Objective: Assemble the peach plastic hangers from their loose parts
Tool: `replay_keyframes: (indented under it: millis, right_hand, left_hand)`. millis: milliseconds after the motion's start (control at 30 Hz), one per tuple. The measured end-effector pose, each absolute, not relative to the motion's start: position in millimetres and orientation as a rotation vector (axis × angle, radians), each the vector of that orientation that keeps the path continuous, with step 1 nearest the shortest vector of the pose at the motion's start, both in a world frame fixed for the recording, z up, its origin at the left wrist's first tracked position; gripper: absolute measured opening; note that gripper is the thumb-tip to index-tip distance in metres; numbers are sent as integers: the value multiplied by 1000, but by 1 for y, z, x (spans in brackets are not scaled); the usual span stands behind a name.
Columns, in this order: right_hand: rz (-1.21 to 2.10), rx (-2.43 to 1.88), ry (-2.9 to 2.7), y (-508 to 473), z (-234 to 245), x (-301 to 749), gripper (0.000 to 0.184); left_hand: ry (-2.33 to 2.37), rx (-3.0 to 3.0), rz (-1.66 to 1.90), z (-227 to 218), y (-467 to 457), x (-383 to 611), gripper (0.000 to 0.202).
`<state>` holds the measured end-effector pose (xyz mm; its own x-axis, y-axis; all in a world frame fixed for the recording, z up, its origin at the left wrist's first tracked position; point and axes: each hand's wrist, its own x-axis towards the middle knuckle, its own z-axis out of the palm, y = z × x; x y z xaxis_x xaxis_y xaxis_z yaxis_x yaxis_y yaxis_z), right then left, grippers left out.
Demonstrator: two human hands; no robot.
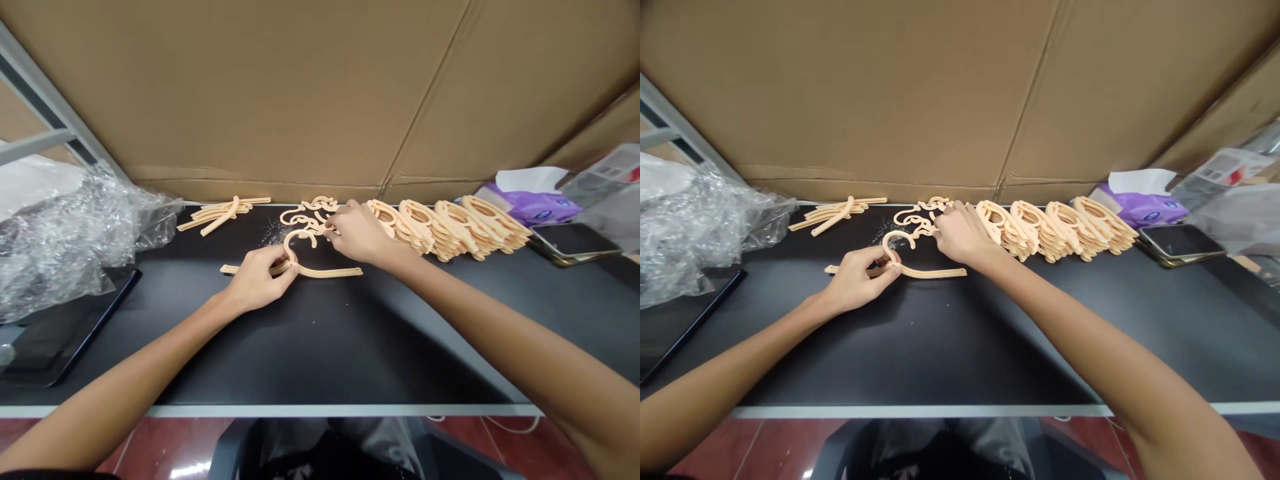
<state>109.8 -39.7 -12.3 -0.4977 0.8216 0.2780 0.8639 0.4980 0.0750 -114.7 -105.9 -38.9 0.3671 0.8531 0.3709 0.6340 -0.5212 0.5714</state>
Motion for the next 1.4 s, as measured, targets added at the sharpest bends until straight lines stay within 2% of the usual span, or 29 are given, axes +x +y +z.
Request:
replay_keyframes:
  millis: [200,367,533,633,733,800,1033,1133,1300,1400]
  right_hand:
    - [-280,-1498,-2572,-25,-18,98,27]
    - [-309,-1490,-2560,-36,-11,99,35]
    - [-331,-1431,-2364,-57,-10,120,38]
    - [-153,-1291,-2215,-76,-18,140,34]
    - [29,-1206,-2123,-95,-25,158,31]
    - [106,-1215,-2094,-104,-27,168,31]
    - [297,-1274,-2288,-112,-17,185,33]
    - [357,-1302,-2394,-114,-18,182,34]
    - [468,-1377,-2440,-119,-24,171,30]
    - [498,-1340,-2463,-123,-26,163,27]
  left_hand:
    - [1242,2304,958,-42,-106,-116,14]
    - [1262,2305,974,-43,-104,-115,14]
    - [1295,2290,983,-42,-105,-116,17]
    - [1339,2255,987,-43,-105,-116,34]
    - [1357,2200,956,-44,-106,-117,63]
    - [1344,2202,919,-44,-106,-118,72]
    - [1369,2452,877,-41,-103,-124,64]
    - [1404,2493,874,-42,-102,-123,70]
    - [1400,2650,1037,-41,-105,-117,80]
    - [1378,2860,1181,-34,-113,-111,72]
